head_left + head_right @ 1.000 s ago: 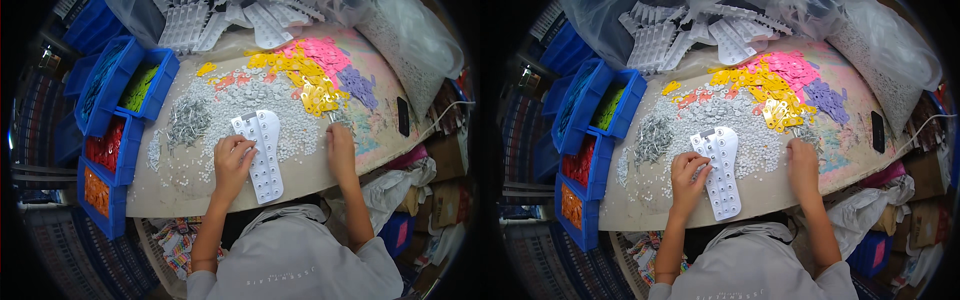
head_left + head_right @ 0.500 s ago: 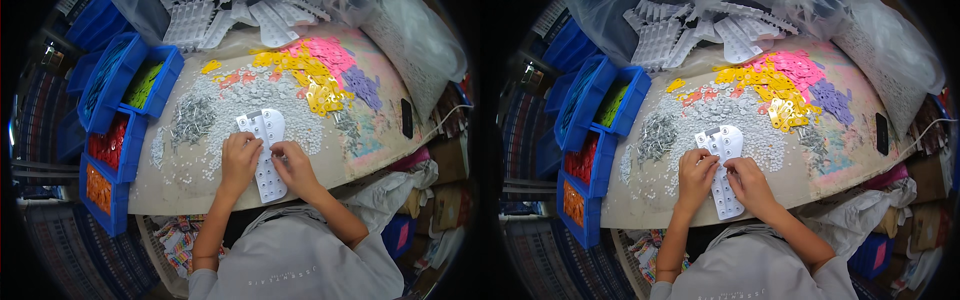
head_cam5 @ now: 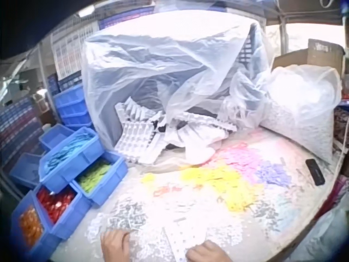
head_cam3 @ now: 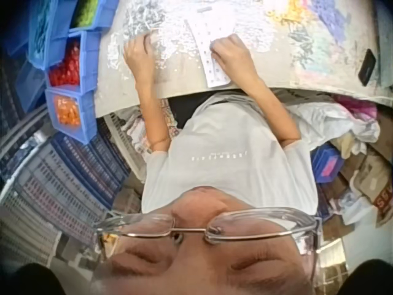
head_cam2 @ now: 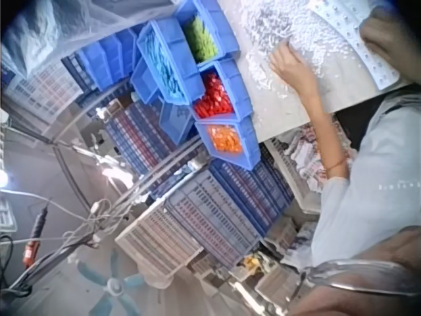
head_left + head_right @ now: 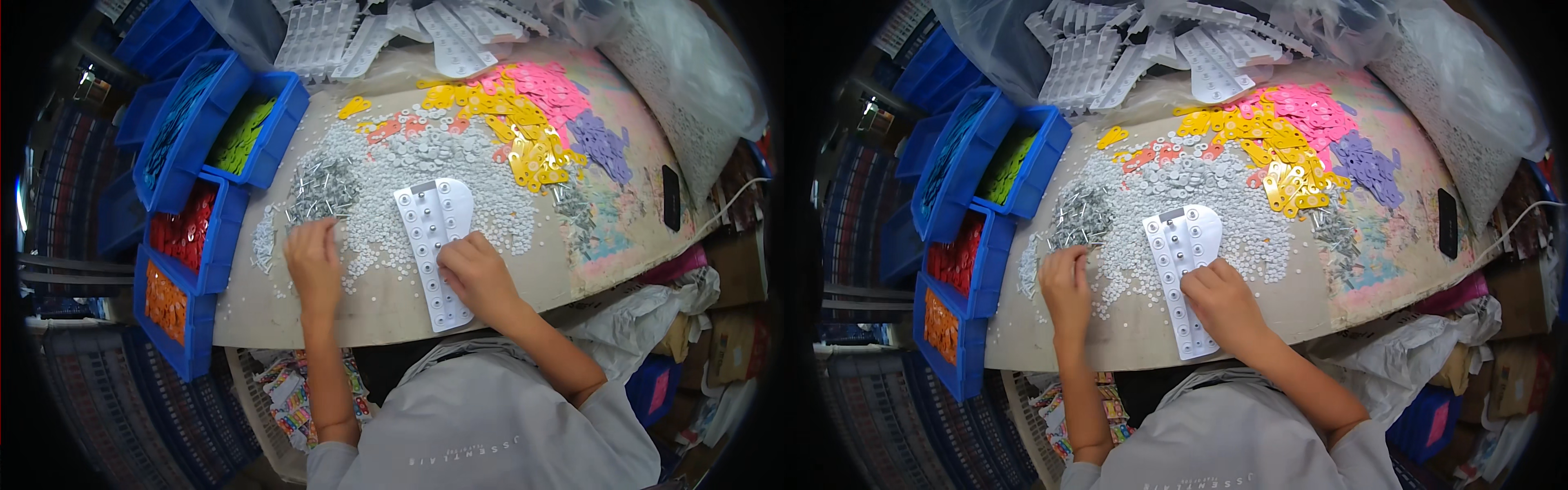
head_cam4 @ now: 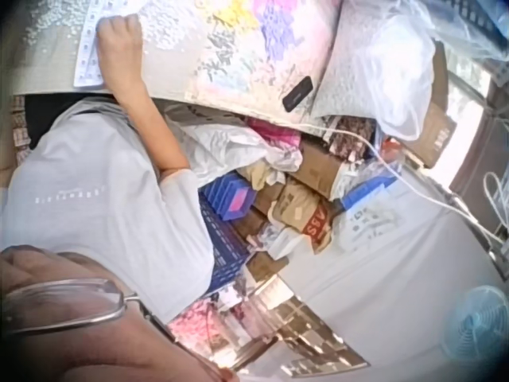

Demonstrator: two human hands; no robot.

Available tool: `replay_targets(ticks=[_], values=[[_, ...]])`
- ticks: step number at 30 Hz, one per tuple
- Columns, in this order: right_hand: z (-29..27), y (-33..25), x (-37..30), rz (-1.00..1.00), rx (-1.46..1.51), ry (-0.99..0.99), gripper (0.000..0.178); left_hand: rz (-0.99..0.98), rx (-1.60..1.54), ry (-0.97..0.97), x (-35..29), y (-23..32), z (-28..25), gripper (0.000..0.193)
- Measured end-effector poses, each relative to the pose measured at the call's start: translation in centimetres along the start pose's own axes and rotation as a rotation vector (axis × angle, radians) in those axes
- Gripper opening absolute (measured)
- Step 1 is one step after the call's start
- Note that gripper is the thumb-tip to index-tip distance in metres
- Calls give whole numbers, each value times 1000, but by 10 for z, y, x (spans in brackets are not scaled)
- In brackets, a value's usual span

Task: Assembling a toy xylophone by placing colored plates and fasteners onto a white plastic frame.

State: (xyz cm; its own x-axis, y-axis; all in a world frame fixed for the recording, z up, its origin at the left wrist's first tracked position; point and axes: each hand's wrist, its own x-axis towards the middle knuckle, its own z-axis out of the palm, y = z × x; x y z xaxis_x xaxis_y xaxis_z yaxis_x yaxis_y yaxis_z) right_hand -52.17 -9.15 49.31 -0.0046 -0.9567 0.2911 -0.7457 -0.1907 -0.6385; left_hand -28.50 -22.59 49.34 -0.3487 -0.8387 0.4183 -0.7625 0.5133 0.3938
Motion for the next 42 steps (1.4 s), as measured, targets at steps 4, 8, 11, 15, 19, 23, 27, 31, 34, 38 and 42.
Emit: replay_targets(ticks=[4, 8, 11, 15, 19, 23, 27, 31, 34, 38, 42], values=[[-13, -4, 0, -50, 0, 80, 19, -3, 92, 46, -3, -38, 5, 8], [-44, 21, -1, 124, -176, 231, 18, -247, 132, -32, -4, -38, 11, 20], [-70, 56, -11, 255, -374, 313, 16, -216, 112, 1, -7, -44, 18, 24], [-93, 89, -34, 366, -542, 313, 15, -139, 83, 18, -4, -44, 21, 21], [-89, 107, -41, 425, -518, 311, 11, -112, 49, 54, -3, -39, 21, 14], [-82, 105, -34, 447, -604, 279, 11, -122, 43, 74, -6, -39, 17, 12], [-76, 98, -31, 420, -560, 315, 12, -151, -192, 90, -10, -3, 11, 10], [-61, 44, -25, 373, 3, 378, 18, 10, -446, -35, -27, 58, 11, 11], [-47, 13, -24, 210, 106, 221, 21, 110, -448, -137, -37, 80, 22, 14], [-29, -15, -30, 320, 380, 124, 16, 197, -385, -150, -43, 86, 36, 17], [-10, -14, -40, 363, 475, 59, 16, 248, -361, -110, -45, 88, 42, 18]])
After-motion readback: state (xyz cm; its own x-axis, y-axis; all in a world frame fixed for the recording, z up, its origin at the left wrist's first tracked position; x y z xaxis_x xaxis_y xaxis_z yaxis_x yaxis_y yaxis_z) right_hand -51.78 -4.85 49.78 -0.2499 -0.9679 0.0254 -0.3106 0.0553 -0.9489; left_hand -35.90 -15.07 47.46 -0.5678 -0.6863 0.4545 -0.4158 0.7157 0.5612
